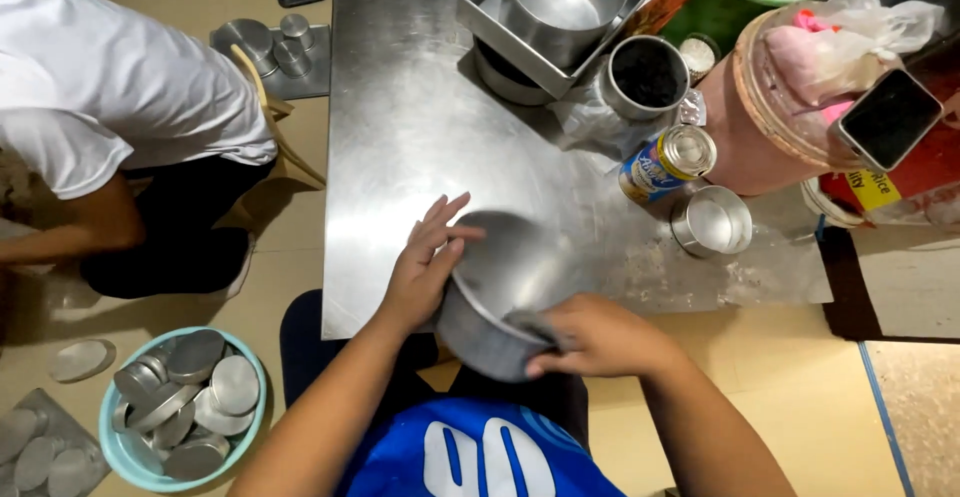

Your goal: Wiping and cleaning various metal baking pans with a cloth at a kitchen workstation.

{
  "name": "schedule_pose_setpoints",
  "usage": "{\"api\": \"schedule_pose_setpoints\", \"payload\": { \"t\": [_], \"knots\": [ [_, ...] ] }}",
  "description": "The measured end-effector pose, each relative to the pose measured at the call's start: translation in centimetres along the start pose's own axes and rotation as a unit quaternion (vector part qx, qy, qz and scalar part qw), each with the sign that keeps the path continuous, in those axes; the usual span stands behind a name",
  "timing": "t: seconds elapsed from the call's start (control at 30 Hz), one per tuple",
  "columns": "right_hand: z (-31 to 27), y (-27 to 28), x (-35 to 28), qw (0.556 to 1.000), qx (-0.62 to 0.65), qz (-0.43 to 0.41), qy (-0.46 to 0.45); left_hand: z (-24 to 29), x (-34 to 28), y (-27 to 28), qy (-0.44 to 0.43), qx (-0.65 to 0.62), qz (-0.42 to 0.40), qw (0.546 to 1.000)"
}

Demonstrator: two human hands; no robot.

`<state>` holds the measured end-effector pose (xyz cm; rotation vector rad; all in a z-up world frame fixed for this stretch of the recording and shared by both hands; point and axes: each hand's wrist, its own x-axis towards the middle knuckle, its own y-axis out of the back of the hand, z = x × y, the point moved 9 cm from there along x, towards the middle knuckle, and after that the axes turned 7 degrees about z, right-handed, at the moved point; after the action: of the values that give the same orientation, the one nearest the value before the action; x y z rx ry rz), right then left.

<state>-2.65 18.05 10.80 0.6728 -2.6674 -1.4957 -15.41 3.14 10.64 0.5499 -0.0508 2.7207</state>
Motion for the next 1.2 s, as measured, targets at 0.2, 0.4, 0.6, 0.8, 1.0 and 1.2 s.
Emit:
{"api": "schedule_pose_setpoints", "payload": {
  "t": [0.2, 0.4, 0.6, 0.8, 1.0, 1.2],
  "knots": [
    [9.0, 1.2, -3.8, 0.844, 0.407, 0.347, 0.032, -1.3, -3.0, -1.1, 0.094, -0.032, -0.079, 0.992],
    [13.5, 1.7, -10.9, 0.583, 0.442, 0.681, 0.037, -1.7, -2.6, 1.6, 0.114, -0.020, 0.084, 0.990],
    [-4.8, 5.6, -5.9, 0.893, 0.110, 0.407, 0.157, 0.9, -1.8, -0.1, 0.066, 0.094, 0.098, 0.989],
    [-4.7, 3.7, -4.0, 0.874, -0.119, 0.442, 0.163, -0.3, -3.2, -0.1, 0.132, 0.041, 0.086, 0.987],
    [-7.1, 5.0, -4.1, 0.811, -0.115, 0.534, 0.212, 0.7, -5.7, 0.5, 0.136, -0.226, 0.103, 0.959],
    [-9.8, 5.6, -4.7, 0.754, -0.081, 0.592, 0.273, 4.8, -4.7, -4.0, 0.117, -0.119, -0.044, 0.985]
  ]
}}
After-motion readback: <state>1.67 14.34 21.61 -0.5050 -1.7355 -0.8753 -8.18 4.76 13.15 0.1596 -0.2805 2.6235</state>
